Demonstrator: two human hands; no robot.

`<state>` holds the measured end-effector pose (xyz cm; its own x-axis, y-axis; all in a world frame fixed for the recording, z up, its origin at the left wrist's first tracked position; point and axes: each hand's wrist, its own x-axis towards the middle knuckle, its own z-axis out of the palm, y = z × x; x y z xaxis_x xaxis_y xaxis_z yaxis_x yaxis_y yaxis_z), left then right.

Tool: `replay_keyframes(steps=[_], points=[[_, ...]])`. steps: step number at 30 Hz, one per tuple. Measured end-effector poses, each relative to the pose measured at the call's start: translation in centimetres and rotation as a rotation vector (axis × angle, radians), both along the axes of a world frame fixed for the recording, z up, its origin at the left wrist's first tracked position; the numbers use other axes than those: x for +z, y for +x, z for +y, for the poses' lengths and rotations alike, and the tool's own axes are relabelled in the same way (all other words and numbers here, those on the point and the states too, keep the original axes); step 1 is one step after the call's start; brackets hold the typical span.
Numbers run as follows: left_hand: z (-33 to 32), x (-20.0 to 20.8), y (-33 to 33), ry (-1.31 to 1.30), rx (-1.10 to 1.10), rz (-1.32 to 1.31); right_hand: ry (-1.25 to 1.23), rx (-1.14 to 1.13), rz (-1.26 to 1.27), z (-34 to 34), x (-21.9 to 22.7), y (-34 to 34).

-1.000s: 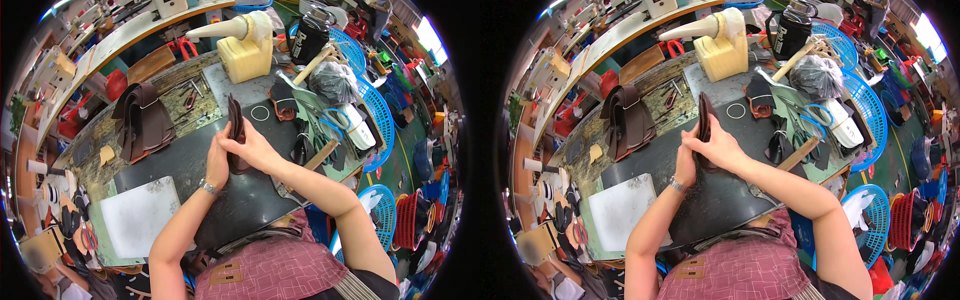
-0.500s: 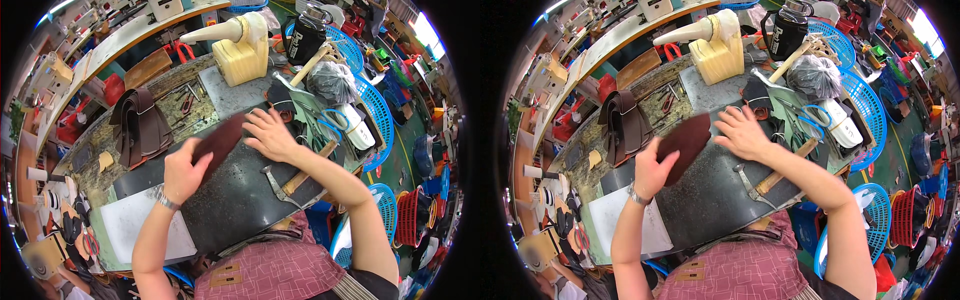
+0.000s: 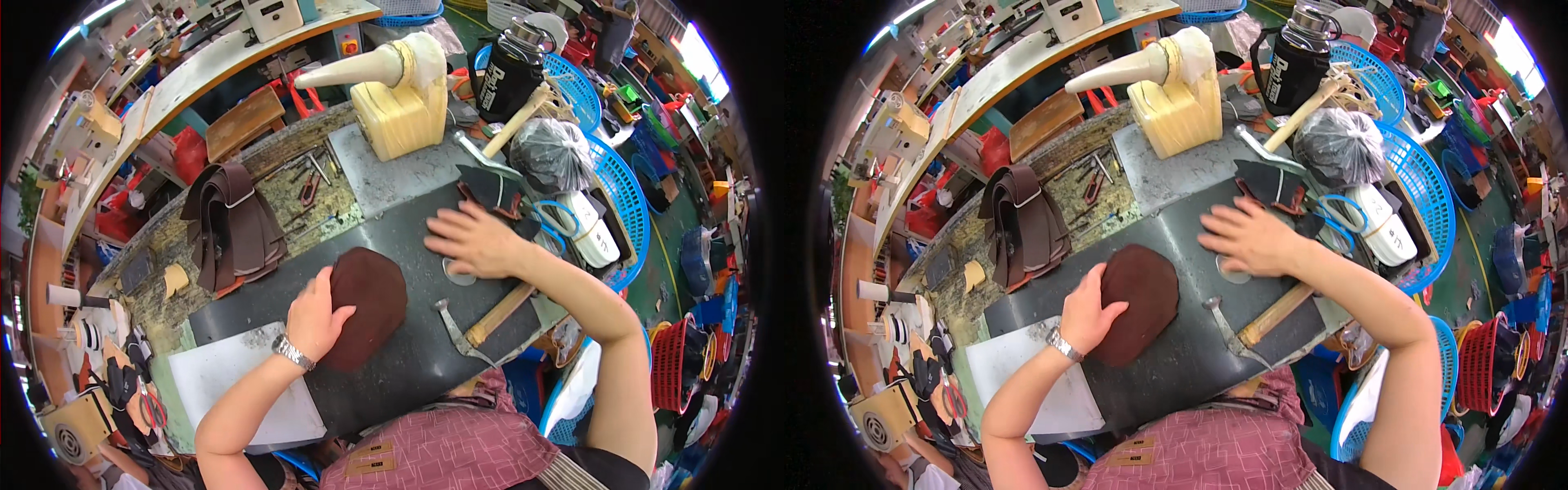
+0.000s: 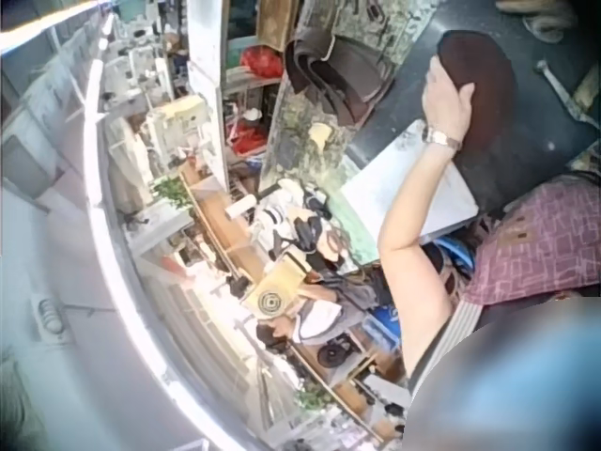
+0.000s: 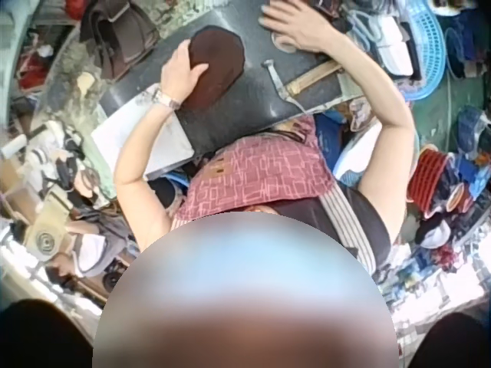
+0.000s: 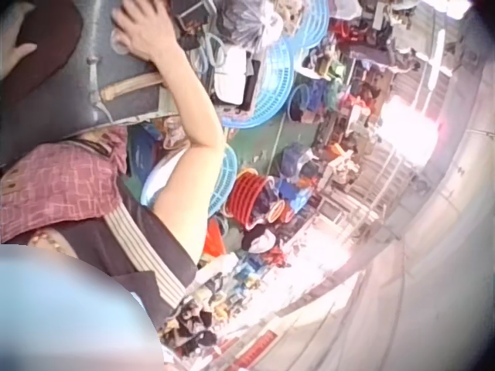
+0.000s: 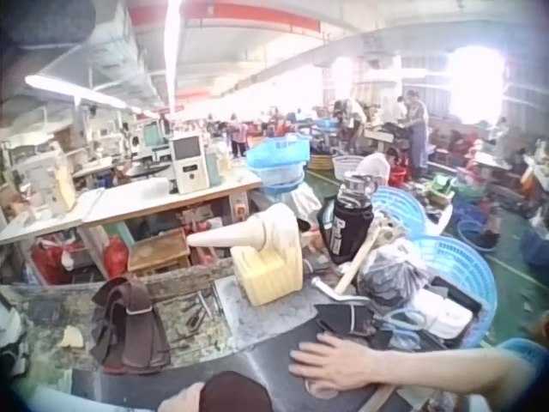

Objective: Assembling leather shoe components by punching holes with a hammer and punch tool, stitching, and applying adhesive.

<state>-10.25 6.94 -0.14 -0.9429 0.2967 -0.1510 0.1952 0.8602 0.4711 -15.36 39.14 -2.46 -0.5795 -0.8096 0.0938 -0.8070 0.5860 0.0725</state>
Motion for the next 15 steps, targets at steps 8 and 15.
replay_keyframes(steps=[8,15], points=[[6.1,0.7,-20.5,0.924,0.463,-0.421,0.400,-0.340,0.008,1.6,3.5,0.8],[11.3,-1.8,-27.7,1.242,0.455,-0.503,0.057,-0.002,-0.208,1.4,0.6,1.5]])
